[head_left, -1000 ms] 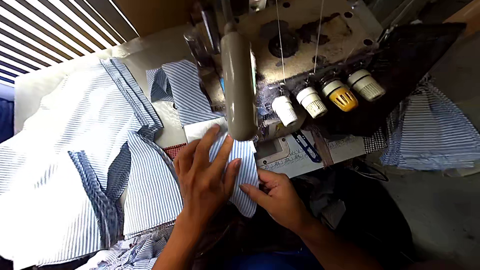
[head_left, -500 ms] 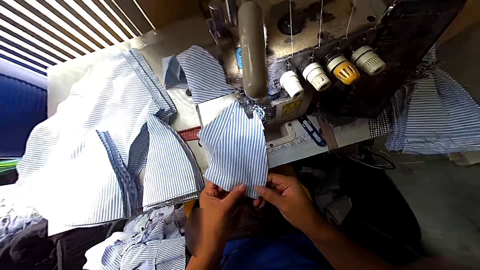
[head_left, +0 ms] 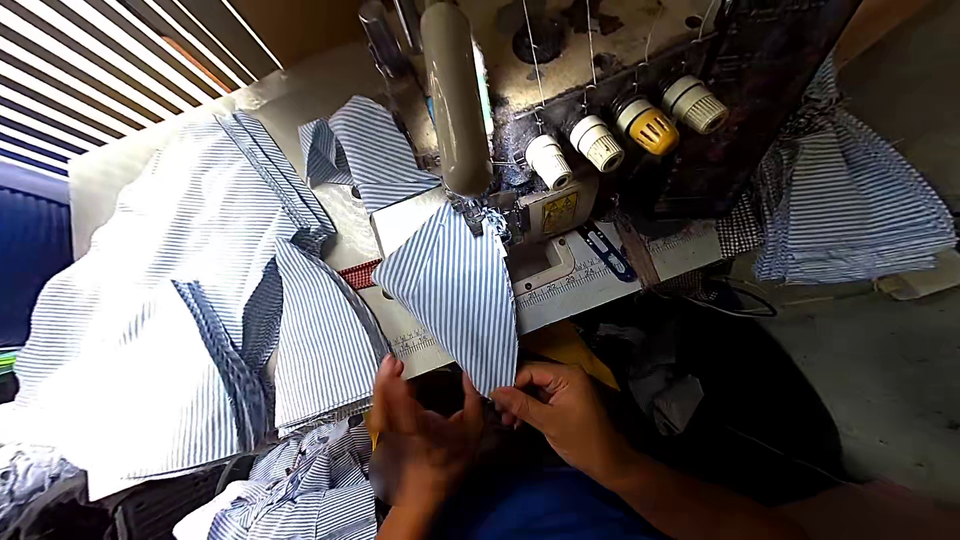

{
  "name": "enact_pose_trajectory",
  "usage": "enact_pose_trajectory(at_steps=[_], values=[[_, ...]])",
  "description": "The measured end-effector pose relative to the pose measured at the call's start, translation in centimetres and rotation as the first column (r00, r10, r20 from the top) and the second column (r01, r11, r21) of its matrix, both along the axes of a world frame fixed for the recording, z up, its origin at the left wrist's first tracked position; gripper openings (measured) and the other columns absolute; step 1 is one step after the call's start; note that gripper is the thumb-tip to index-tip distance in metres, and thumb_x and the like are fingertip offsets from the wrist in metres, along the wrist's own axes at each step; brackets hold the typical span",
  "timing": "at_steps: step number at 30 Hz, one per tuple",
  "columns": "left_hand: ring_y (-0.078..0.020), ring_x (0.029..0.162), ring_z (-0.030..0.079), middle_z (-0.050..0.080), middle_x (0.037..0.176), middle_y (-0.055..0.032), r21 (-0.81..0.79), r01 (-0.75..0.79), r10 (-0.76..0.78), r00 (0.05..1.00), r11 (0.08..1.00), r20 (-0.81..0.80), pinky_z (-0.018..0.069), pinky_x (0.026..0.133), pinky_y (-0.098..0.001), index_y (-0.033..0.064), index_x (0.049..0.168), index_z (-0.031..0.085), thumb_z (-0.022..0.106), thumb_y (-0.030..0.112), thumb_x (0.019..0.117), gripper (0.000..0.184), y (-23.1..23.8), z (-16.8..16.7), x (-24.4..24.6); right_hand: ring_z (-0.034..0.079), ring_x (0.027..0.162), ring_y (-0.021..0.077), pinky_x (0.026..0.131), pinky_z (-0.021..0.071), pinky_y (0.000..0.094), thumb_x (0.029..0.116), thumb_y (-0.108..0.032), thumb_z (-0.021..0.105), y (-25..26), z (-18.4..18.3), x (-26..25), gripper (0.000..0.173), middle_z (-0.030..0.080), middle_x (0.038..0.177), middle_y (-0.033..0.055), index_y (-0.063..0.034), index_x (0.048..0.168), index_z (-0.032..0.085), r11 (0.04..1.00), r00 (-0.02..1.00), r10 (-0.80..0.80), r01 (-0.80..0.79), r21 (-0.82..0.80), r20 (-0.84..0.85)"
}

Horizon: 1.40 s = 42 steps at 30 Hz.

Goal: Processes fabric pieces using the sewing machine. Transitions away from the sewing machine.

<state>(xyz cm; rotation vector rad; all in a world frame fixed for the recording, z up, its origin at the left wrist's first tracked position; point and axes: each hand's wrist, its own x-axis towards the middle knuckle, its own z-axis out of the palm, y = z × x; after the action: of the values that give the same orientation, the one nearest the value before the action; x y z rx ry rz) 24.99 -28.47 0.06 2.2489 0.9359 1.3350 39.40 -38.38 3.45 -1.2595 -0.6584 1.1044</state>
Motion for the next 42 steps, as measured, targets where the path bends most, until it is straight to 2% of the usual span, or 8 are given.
enact_pose_trajectory(at_steps=[2,5,7,16,24,31,38,42], values=[[-0.0162,0.152,0.028,0.04,0.157,0.0085,0.157,0.188,-0.15,0.962,0.97,-0.227,0.0192,0.126,-0.0427,0.0298,0.143,0.049,0.062,0.031,0.0998,0.045,1.4,1.4,0.4,0.069,0.067,0.0074,0.062,0.061,0.0234,0.0954,-0.013,0.072,-0.2,0.2,-0.1,0.015,0.072,0.078,0.0037,0.0007,0.087,0.071,0.998,1.0,0.021,-0.02,0.061,-0.013],[-0.021,0.132,0.058,0.069,0.133,-0.0035,0.186,0.444,-0.378,0.874,0.877,-0.307,0.0368,0.118,-0.0476,0.0152,0.128,0.068,0.058,0.013,0.103,0.027,4.6,3.5,1.2,0.069,0.067,0.0076,0.062,0.0609,0.024,0.0981,-0.012,0.068,0.7,0.4,0.5,0.014,0.072,0.078,0.0032,0.0003,0.09,0.071,0.993,0.99,0.064,-0.051,0.104,-0.123],[-0.022,0.127,0.063,0.072,0.128,-0.0063,0.179,0.519,-0.445,0.832,0.836,-0.33,0.0413,0.115,-0.049,0.0122,0.125,0.07,0.059,0.008,0.1015,0.027,6.7,4.4,1.6,0.069,0.066,0.007,0.062,0.0602,0.0236,0.0986,-0.011,0.067,1.9,0.3,1.2,0.013,0.071,0.077,0.0024,-0.0006,0.09,0.07,0.993,0.984,0.061,-0.042,0.113,-0.169],[-0.0297,0.133,0.059,0.071,0.128,-0.0094,0.133,0.503,-0.445,0.839,0.854,-0.314,0.0397,0.117,-0.0591,0.0133,0.119,0.075,0.066,0.01,0.0977,0.024,10.0,6.2,3.6,0.066,0.068,0.005,0.063,0.0581,0.0213,0.0992,-0.009,0.065,6.7,1.0,5.2,0.013,0.069,0.078,0.0009,0.0002,0.091,0.069,0.979,0.999,-0.028,0.032,0.202,-0.02],[-0.0291,0.135,0.057,0.073,0.126,-0.0073,0.005,0.485,-0.465,0.84,0.874,-0.28,0.0357,0.119,-0.0585,0.0113,0.106,0.08,0.054,0.009,0.0927,0.029,13.1,7.9,4.7,0.047,0.044,-0.0025,0.041,0.0349,0.0148,0.0947,-0.016,0.066,10.7,3.1,7.2,0.043,0.051,0.049,-0.0062,-0.0125,0.053,0.054,0.983,0.884,-0.184,0.17,0.07,0.429],[-0.027,0.129,0.061,0.073,0.123,-0.006,-0.019,0.366,-0.352,0.879,0.93,-0.32,0.0364,0.118,-0.0582,0.0108,0.106,0.08,0.057,0.013,0.0895,0.028,15.3,9.2,6.3,0.06,0.059,0.0006,0.054,0.0506,0.0163,0.1018,-0.018,0.059,9.3,2.2,7.9,0.036,0.064,0.066,-0.0026,-0.0072,0.068,0.066,0.982,0.785,-0.171,0.09,0.164,0.596],[-0.0248,0.144,0.047,0.065,0.14,-0.0035,-0.099,0.294,-0.31,0.907,0.951,-0.285,0.029,0.122,-0.0604,0.0142,0.123,0.074,0.059,0.035,0.1005,0.035,15.2,8.1,5.3,0.057,0.063,-0.005,0.057,0.0496,0.0105,0.0934,-0.008,0.067,10.0,1.6,8.6,0.027,0.066,0.077,-0.0037,0.007,0.116,0.066,0.91,0.556,-0.413,0.222,0.35,0.721],[-0.0223,0.146,0.044,0.061,0.144,-0.0004,-0.123,0.201,-0.228,0.934,0.972,-0.275,0.0288,0.124,-0.0587,0.0167,0.127,0.072,0.056,0.036,0.104,0.034,13.6,7.0,0.0,0.073,0.078,0.0107,0.073,0.0584,0.0223,0.09,-0.007,0.063,11.0,-0.6,8.1,0.019,0.077,0.089,0.0115,0.002,0.1,0.077,0.929,0.273,-0.368,0.155,0.337,0.889]])
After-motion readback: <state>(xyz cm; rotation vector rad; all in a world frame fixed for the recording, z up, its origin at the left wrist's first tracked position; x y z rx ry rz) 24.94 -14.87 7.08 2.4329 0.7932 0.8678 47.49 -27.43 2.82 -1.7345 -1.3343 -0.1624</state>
